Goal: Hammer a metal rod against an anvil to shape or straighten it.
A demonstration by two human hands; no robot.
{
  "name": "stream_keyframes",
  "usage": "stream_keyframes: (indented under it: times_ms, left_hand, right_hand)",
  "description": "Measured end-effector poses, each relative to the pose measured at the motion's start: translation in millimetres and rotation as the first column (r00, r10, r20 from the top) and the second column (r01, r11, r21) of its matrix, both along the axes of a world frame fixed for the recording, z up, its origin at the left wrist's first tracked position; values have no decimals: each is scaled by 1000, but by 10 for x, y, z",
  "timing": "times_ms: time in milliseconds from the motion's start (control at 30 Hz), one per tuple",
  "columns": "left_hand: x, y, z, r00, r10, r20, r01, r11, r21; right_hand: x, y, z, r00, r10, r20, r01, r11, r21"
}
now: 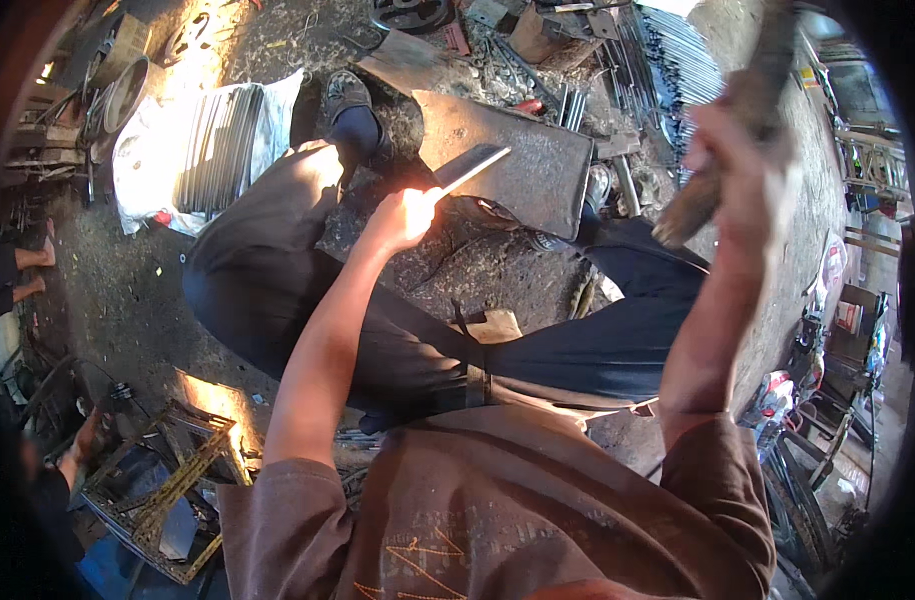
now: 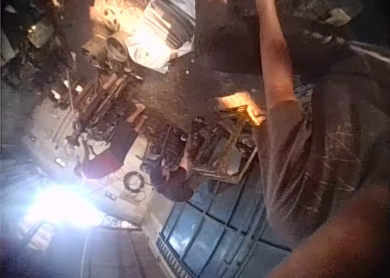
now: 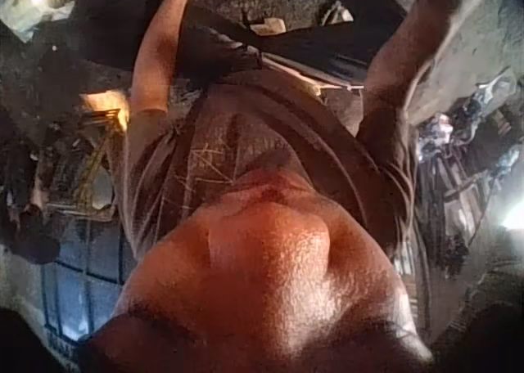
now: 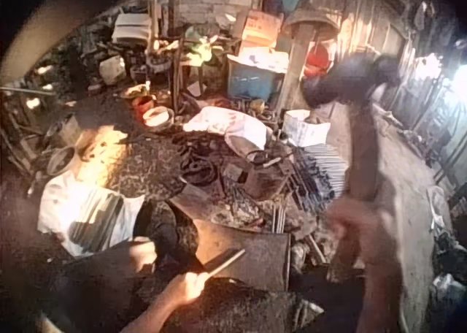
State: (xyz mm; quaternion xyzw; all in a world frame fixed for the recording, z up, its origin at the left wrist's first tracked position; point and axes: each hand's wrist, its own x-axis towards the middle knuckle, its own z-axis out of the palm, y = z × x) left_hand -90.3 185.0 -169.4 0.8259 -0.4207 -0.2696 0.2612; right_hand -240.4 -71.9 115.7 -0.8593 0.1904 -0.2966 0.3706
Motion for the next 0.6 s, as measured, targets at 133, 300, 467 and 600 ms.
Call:
stream_keyframes:
  times_ms: [133,300,467,600]
  left_hand:
    - [-30,-148,-114,975,-81,209,100,992,-82]
    - [-86,-272,145,994,110,-12,-108,985,135]
    - [-38,-62,-178,957,-121,265,138,989,-47]
    - [-135,-62,-73,975,-86,206,85,996,15]
  right_hand:
    - [97,-190,159,892,86,444,-194,960,203]
    - [-149,417,-1689,741,-174,-648,291,954,77]
    - [356,275,-1219,743,4,-669,266,916,301]
    - [407,-63,-90,972,-81,-221,122,976,179]
